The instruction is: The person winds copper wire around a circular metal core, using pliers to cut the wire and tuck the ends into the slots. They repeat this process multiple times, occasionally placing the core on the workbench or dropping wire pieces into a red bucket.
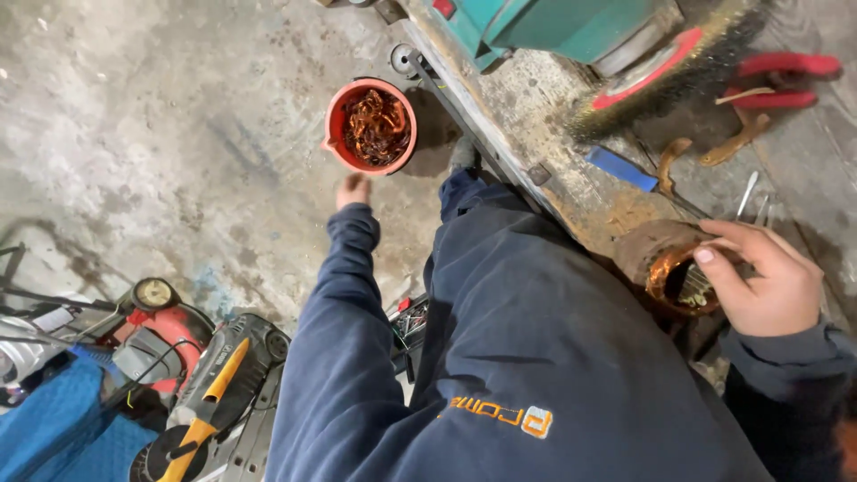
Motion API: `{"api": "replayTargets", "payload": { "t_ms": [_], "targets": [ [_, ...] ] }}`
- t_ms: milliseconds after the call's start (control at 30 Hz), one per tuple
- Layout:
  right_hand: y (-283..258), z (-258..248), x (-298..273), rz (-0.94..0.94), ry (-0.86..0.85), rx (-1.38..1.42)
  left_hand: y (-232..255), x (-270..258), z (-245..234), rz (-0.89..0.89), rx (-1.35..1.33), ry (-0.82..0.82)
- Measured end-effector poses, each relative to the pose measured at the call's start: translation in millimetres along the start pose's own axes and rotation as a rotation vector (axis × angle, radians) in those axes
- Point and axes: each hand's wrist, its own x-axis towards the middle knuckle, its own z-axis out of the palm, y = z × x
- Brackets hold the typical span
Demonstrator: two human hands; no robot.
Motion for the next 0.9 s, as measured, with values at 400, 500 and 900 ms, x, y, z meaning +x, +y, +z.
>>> {"api": "replayTargets", "payload": {
  "t_ms": [400,500,900],
  "targets": [
    [15,-11,-48,0.056,0.206,-0.104,161,-140,90,0.559,0.475,-0.603],
    [31,-5,-53,-0.002,0.265,-0.145,291,-214,83,0.72,0.49,-0.655],
    [46,16,-80,0.383,0.107,-0.215,446,-378,171,1.208,0.551,-1.133]
  ]
}}
